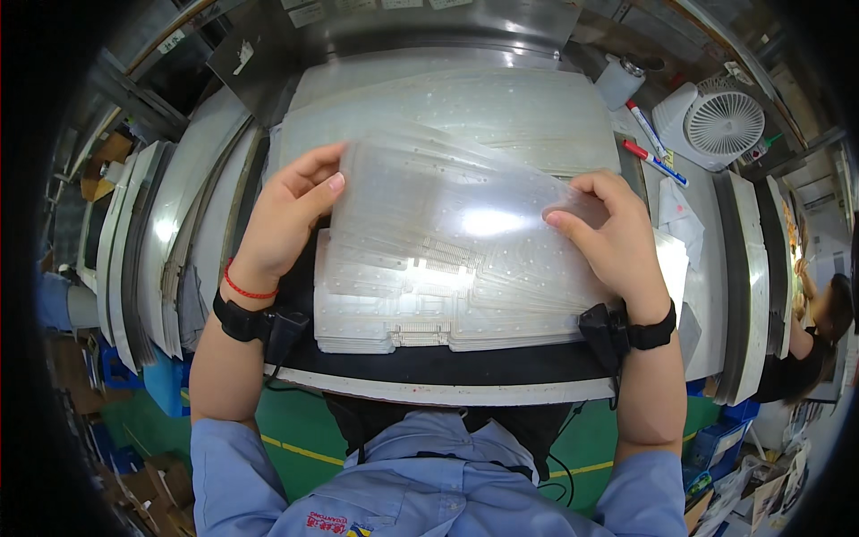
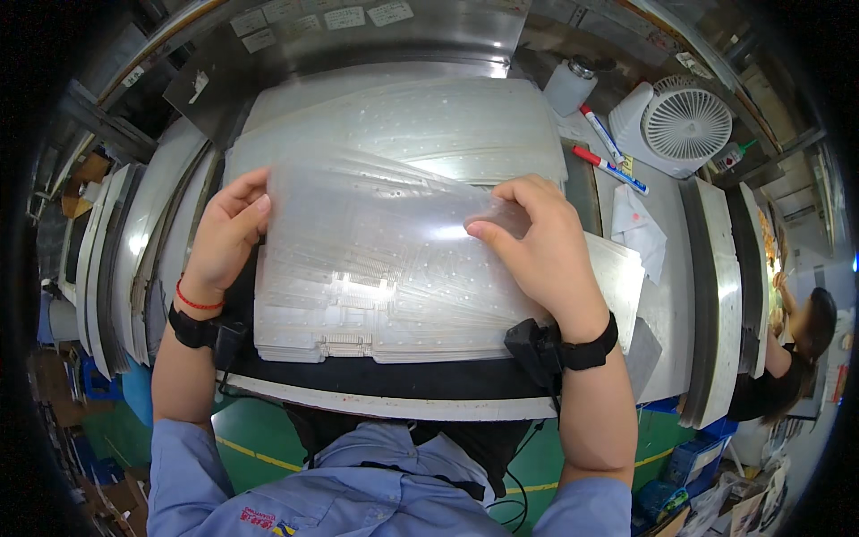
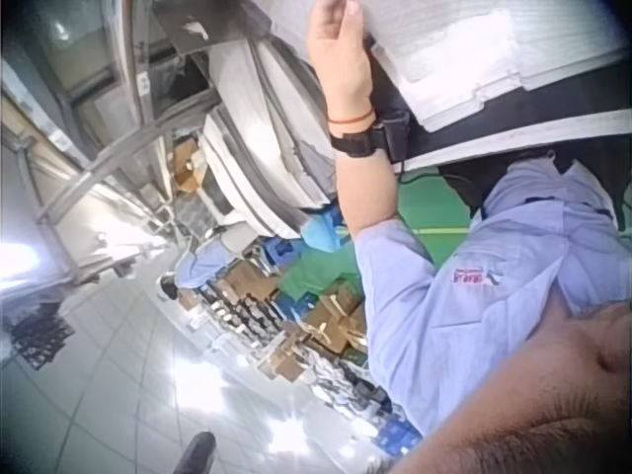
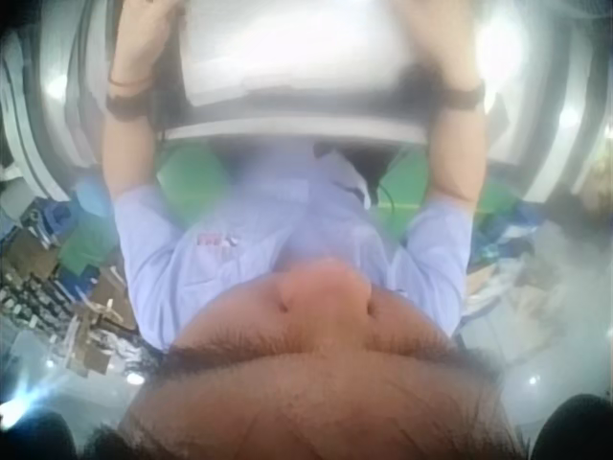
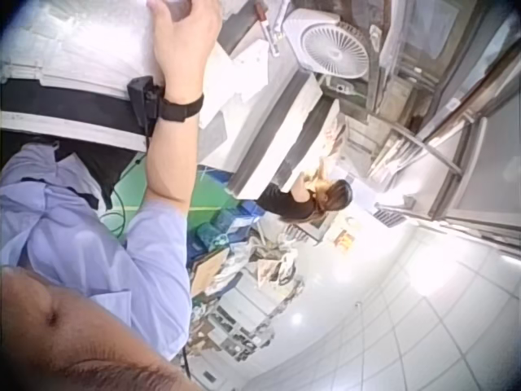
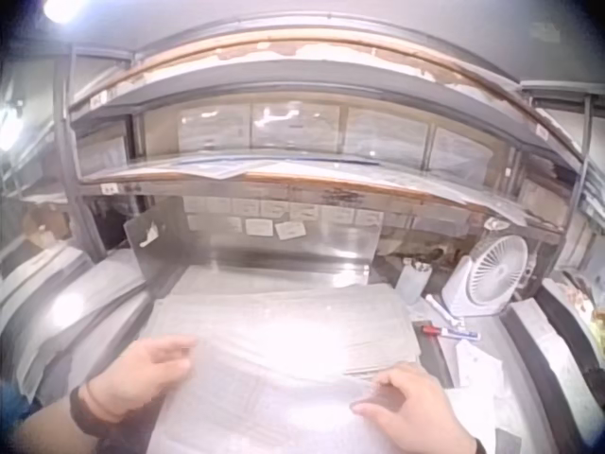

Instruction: The recorder is inspecting, sorting, and stacking translucent plastic sheets, possibly keyboard membranes, at a factory workstation.

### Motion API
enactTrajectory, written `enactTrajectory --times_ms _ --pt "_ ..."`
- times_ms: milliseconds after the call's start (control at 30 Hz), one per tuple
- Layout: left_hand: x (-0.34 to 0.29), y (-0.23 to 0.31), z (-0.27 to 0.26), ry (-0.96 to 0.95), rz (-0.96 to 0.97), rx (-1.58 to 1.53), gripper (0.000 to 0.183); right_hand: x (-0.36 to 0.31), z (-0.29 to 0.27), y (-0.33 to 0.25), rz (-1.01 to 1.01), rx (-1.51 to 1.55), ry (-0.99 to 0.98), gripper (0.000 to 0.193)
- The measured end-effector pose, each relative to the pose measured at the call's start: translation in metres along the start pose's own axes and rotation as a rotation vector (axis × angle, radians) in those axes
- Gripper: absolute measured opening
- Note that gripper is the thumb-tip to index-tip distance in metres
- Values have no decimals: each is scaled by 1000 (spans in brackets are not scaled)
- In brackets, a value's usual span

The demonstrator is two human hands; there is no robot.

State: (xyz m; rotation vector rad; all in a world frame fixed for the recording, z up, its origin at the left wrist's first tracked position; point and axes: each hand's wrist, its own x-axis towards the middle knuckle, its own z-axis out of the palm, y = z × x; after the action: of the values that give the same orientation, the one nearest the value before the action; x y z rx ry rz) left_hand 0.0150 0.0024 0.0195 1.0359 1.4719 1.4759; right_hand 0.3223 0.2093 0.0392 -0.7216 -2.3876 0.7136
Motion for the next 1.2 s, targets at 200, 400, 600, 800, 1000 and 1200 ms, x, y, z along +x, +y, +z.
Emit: enactTrajectory --times_ms 200,400,600,800,1000,1200 --pt "-4 9 -2 -17 61 135 27 1 1 -3 -84 21 73 38" --pt "12 -15 -25 194 37 -177 17 2 1 -9 -308 -117 302 32" --pt "23 -20 -54 313 85 -201 27 -2 6 3 -137 -2 -12 31" --pt "25 -14 -45 601 160 -3 36 -4 6 2 -90 -55 -169 39" --pt "19 -11 -48 386 202 -65 46 -2 1 -5 -44 16 -172 35" --pt "5 3 -5 -198 11 -252 53 -1 1 -4 -45 44 -89 34"
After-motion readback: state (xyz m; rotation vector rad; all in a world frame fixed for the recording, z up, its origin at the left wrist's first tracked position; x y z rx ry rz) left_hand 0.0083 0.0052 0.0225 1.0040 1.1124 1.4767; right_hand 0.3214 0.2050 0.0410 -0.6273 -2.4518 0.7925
